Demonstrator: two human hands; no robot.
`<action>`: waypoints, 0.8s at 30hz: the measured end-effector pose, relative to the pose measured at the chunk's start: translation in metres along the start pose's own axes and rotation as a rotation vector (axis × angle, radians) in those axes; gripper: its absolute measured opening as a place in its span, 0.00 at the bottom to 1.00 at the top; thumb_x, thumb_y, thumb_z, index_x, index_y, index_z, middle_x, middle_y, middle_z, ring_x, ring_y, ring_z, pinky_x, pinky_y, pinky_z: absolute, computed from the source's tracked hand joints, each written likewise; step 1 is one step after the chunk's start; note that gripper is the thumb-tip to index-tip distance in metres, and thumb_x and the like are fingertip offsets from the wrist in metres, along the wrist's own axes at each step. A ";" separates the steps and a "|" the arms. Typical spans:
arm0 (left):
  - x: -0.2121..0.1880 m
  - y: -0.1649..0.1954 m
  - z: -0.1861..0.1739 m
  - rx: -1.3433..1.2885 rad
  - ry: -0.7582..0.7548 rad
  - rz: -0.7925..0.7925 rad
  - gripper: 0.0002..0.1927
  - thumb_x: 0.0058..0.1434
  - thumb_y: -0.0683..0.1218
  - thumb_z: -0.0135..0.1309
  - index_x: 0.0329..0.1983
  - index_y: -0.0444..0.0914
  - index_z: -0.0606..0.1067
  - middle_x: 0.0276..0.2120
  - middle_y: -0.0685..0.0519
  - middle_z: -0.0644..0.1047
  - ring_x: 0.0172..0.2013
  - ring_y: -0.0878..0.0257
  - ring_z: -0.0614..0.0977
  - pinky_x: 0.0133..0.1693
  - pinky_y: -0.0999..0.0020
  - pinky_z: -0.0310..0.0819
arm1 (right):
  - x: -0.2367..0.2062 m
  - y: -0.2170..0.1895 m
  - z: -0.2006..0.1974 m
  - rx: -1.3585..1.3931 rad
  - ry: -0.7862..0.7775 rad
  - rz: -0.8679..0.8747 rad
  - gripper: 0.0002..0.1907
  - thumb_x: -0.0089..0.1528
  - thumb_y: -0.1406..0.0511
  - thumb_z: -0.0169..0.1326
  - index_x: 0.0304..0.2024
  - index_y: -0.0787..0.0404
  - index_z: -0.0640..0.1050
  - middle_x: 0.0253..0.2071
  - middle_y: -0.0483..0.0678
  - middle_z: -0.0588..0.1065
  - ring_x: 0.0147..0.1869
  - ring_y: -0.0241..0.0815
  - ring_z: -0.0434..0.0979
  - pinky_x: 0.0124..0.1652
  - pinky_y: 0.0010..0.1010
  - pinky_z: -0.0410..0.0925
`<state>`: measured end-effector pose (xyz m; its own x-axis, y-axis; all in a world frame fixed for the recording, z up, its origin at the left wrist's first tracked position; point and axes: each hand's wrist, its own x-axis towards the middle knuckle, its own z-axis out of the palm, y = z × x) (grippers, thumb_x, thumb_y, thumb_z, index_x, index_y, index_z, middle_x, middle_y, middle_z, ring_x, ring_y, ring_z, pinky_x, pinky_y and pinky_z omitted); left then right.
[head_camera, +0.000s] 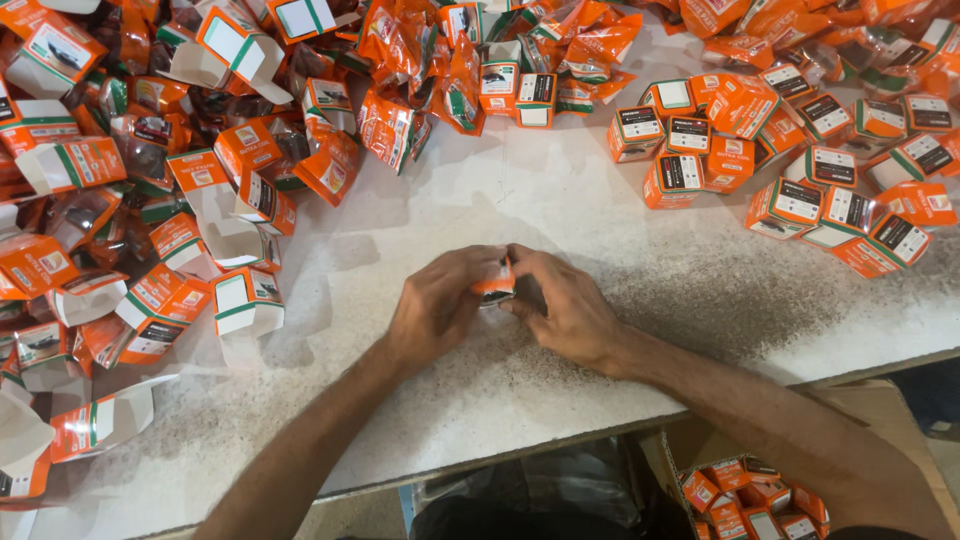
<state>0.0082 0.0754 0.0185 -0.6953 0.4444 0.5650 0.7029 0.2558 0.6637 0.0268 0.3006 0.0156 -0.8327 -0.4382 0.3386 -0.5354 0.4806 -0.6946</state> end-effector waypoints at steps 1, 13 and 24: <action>-0.002 0.003 -0.004 0.042 -0.044 0.079 0.17 0.60 0.40 0.59 0.52 0.33 0.75 0.59 0.42 0.77 0.60 0.45 0.78 0.59 0.56 0.76 | -0.001 0.001 0.000 0.019 -0.014 0.069 0.23 0.60 0.70 0.63 0.53 0.63 0.66 0.61 0.61 0.72 0.64 0.64 0.74 0.56 0.47 0.71; -0.005 0.007 -0.005 0.090 -0.091 0.083 0.12 0.61 0.39 0.62 0.46 0.35 0.75 0.64 0.43 0.73 0.66 0.42 0.73 0.63 0.54 0.75 | 0.003 -0.005 -0.002 -0.034 -0.009 -0.026 0.21 0.59 0.72 0.61 0.52 0.59 0.70 0.63 0.59 0.71 0.57 0.62 0.78 0.49 0.43 0.74; -0.039 0.021 -0.038 0.726 -0.040 0.150 0.23 0.61 0.42 0.58 0.61 0.35 0.72 0.71 0.40 0.63 0.73 0.44 0.61 0.71 0.31 0.44 | 0.004 -0.001 -0.017 -0.358 0.100 -0.299 0.18 0.58 0.77 0.58 0.49 0.58 0.79 0.61 0.58 0.73 0.60 0.59 0.78 0.55 0.46 0.74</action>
<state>0.0449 0.0309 0.0288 -0.5878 0.5468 0.5963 0.7222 0.6869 0.0820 0.0212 0.3117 0.0286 -0.6349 -0.5306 0.5616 -0.7540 0.5839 -0.3007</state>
